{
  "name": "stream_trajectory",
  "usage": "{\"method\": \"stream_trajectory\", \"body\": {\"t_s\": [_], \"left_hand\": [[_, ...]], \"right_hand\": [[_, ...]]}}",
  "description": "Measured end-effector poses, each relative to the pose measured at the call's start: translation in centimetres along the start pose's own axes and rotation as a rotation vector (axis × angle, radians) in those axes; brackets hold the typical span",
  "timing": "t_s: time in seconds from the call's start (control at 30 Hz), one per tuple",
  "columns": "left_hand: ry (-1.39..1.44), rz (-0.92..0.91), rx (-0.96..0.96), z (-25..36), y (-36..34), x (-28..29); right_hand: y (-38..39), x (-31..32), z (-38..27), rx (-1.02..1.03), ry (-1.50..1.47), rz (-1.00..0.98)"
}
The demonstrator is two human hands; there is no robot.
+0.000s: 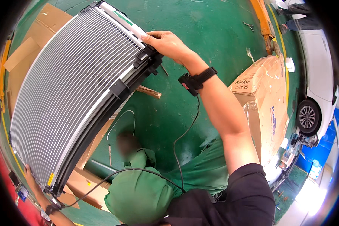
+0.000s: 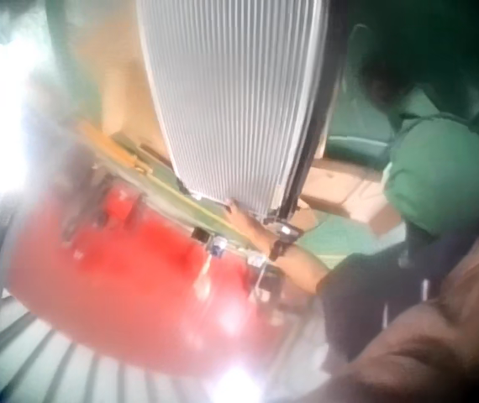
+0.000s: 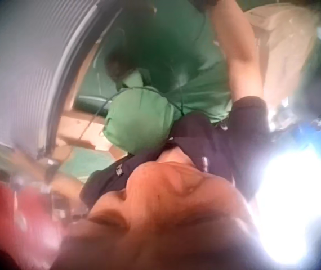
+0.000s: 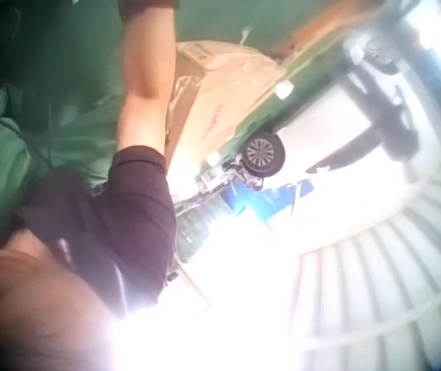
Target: The person removes a cooling fan shroud from an old radiator and attaches it to a new radiator unit by hand.
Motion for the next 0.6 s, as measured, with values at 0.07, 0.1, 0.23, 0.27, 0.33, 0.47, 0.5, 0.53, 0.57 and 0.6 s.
{"method": "stream_trajectory", "body": {"t_s": [0.07, 0.1, 0.23, 0.27, 0.33, 0.47, 0.5, 0.53, 0.57, 0.6], "left_hand": [[0.004, 0.015, -0.002, -1.4, 0.0, 1.0], [0.003, 0.023, -0.005, -1.8, 0.1, 1.6], [0.148, 0.093, 0.038, -1.5, 0.5, 0.8], [0.177, 0.119, 0.079, -0.7, 1.3, 0.6], [0.237, 0.157, 0.138, 0.3, 1.4, -0.1], [0.244, 0.147, 0.182, -0.2, 0.2, -0.7], [0.238, 0.145, 0.18, -0.2, 0.2, -0.3], [0.235, 0.134, 0.178, -0.3, -0.1, -0.1], [0.227, 0.117, 0.178, -0.4, -0.2, 0.0], [0.231, 0.102, 0.177, -0.7, -0.4, 0.7]], "right_hand": [[-0.4, -0.2, -0.7, -0.069, 0.042, -0.003], [-0.8, -0.1, -0.9, -0.062, 0.072, 0.004], [-2.3, 0.1, -2.5, -0.057, 0.462, 0.083], [-3.5, -0.4, -3.0, -0.099, 0.539, 0.072], [-4.8, -0.7, -4.4, -0.196, 0.712, 0.076], [-6.5, 0.1, -3.7, -0.174, 0.586, -0.002], [-6.7, 0.4, -4.0, -0.179, 0.561, -0.024], [-7.1, 0.7, -4.0, -0.176, 0.539, -0.039], [-6.8, 0.9, -3.5, -0.173, 0.501, -0.05], [-6.8, 0.9, -3.6, -0.157, 0.472, -0.064]]}}
Point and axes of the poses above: each hand's wrist, its own y-axis away from the middle knuckle, its own x-axis out of the back of the hand, z = x × y, the point moved 2 cm from there along -y, towards the middle knuckle, and after that the axes turned 14 degrees about -z, right-handed, at the moved point
